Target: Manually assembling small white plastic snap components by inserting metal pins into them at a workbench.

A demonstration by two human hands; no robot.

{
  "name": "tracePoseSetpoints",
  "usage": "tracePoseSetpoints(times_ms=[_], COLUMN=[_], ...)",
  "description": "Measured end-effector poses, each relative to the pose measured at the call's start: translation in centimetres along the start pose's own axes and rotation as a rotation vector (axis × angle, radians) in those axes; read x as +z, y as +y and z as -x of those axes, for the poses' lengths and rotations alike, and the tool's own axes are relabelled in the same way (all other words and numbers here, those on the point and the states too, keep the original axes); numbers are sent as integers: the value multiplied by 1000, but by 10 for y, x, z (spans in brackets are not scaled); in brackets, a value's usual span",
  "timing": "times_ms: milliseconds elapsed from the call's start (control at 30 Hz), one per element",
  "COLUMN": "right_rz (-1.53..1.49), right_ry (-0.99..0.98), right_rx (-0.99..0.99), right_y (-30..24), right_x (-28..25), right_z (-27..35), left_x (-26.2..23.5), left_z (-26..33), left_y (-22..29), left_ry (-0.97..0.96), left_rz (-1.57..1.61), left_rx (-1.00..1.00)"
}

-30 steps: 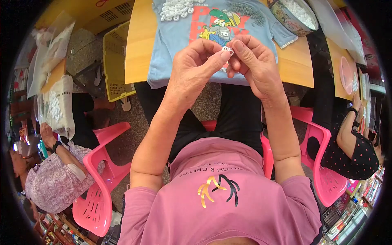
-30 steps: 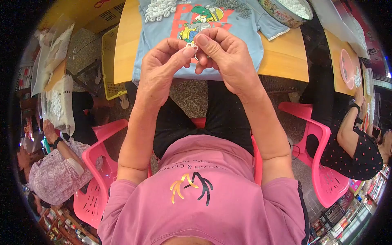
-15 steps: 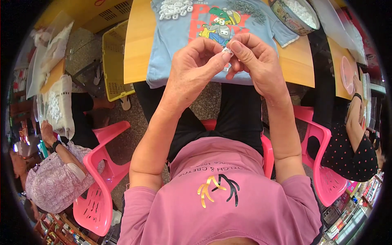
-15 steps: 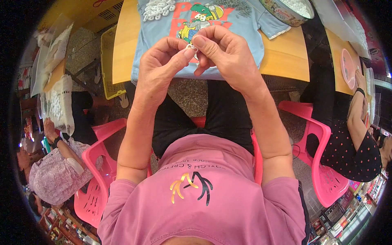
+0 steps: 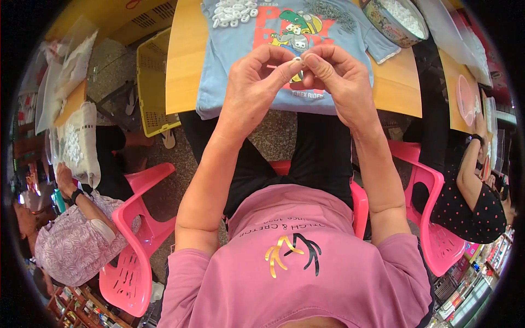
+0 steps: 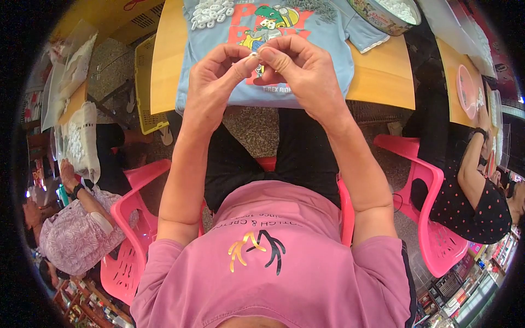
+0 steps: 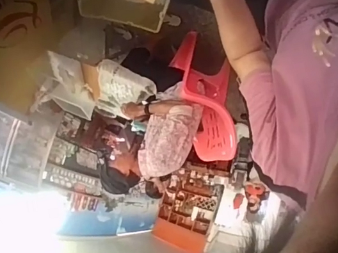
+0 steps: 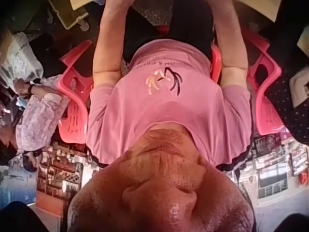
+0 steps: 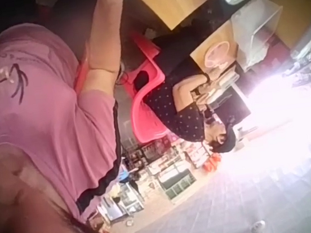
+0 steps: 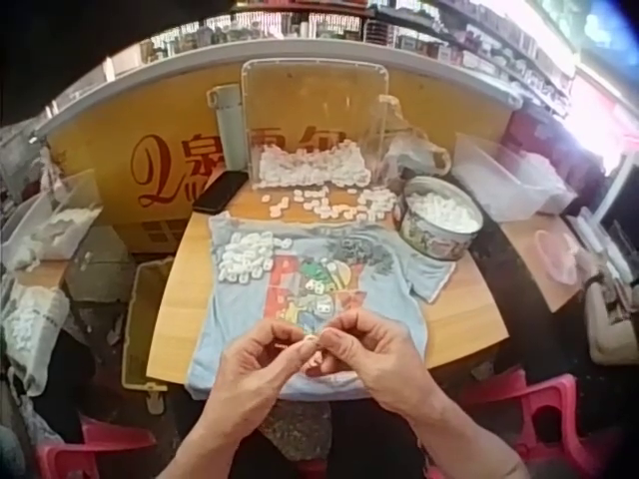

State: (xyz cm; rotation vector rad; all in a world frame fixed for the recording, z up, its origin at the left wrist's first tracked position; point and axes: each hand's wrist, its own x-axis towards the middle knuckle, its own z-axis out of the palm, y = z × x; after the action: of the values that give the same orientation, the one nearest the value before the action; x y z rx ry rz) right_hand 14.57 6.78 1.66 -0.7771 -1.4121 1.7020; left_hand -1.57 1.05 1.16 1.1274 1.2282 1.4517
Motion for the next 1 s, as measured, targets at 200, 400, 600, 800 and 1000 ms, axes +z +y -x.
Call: tracePoseSetpoints(times_ms=[200,400,600,800,1000], right_rz=[111,566,890,903,843], right_ry=[-117,-188,-262,-373,-450], right_rx=[-86,-291,-680,-652,-566], right_y=[-16,-33,-38,-42,-38], right_x=[-8,-11,-8,-8,-9], right_z=[1,1,-2,-5,-9], left_x=[-5,-6,-7,-9,-17], left_z=[4,8,12,11,7], left_y=[8,18,29,39,27], left_ry=[-100,-164,-182,-185,-202], left_rz=[115,177,185,127,18], left_rx=[-59,-99,-102,-61,-23])
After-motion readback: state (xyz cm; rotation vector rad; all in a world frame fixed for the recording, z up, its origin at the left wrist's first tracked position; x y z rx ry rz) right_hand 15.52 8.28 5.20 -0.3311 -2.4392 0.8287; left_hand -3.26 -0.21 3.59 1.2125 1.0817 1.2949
